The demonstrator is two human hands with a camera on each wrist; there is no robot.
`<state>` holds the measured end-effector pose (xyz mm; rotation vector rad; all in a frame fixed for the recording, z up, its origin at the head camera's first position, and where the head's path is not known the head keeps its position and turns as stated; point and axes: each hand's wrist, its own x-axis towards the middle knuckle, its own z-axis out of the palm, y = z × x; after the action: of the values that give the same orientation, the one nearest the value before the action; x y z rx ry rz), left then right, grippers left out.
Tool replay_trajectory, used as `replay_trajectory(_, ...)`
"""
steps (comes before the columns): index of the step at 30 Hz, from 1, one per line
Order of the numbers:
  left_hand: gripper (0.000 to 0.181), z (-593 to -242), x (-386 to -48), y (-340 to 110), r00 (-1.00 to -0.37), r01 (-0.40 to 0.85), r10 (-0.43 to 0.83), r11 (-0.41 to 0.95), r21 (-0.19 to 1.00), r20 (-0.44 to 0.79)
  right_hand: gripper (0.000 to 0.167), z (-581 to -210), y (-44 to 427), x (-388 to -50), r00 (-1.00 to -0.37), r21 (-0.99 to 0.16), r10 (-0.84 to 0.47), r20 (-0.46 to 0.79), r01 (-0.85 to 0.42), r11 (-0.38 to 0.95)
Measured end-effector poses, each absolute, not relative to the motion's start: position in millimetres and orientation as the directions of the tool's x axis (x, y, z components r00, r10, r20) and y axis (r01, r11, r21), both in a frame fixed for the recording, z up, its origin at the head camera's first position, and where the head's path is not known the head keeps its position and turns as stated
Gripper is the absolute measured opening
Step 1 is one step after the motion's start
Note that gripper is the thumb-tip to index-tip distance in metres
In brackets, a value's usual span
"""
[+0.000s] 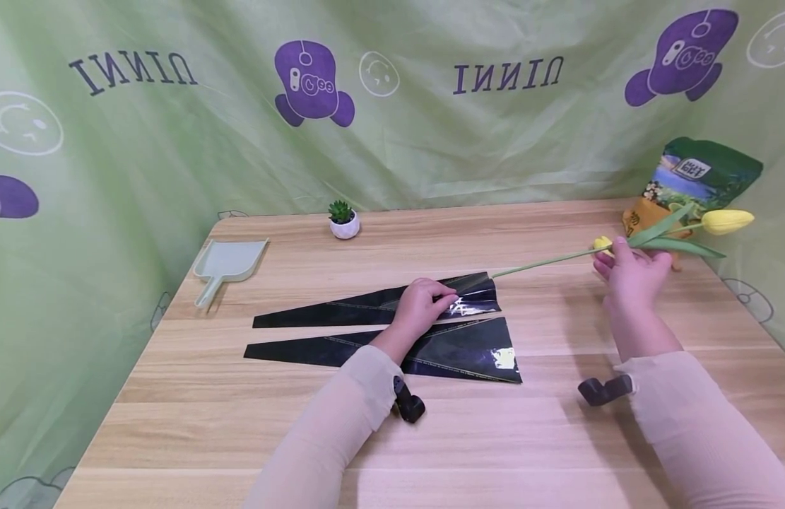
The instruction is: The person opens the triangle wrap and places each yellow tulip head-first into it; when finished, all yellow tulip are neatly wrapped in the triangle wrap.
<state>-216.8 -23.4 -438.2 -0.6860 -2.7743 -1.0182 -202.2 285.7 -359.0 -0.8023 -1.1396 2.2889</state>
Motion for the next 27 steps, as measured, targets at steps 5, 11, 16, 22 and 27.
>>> replay_trajectory(5,0.02,-438,-216,-24,-0.894,0.445,0.372,0.671,0.593,0.25,0.048,-358,285,-201,-0.728,-0.816,0.614,-0.305,-0.134,-0.563)
replay_trajectory(11,0.02,-437,-215,-23,-0.901,0.429,0.366,0.676,0.599,0.232,0.047,-359,285,-198,-0.716,-0.805,0.611,-0.337,-0.118,-0.582)
replay_trajectory(16,0.02,-437,-216,-24,-0.904,0.422,0.362,0.678,0.602,0.226,0.044,-360,285,-196,-0.719,-0.802,0.604,-0.343,-0.111,-0.587)
replay_trajectory(22,0.019,-437,-216,-24,-0.897,0.438,0.367,0.666,0.604,0.246,0.036,-364,284,-196,-0.736,-0.79,0.577,-0.354,-0.096,-0.606)
replay_trajectory(27,0.021,-437,-216,-24,-0.901,0.429,0.362,0.667,0.61,0.238,0.033,-372,277,-196,-0.75,-0.794,0.549,-0.37,-0.052,-0.606)
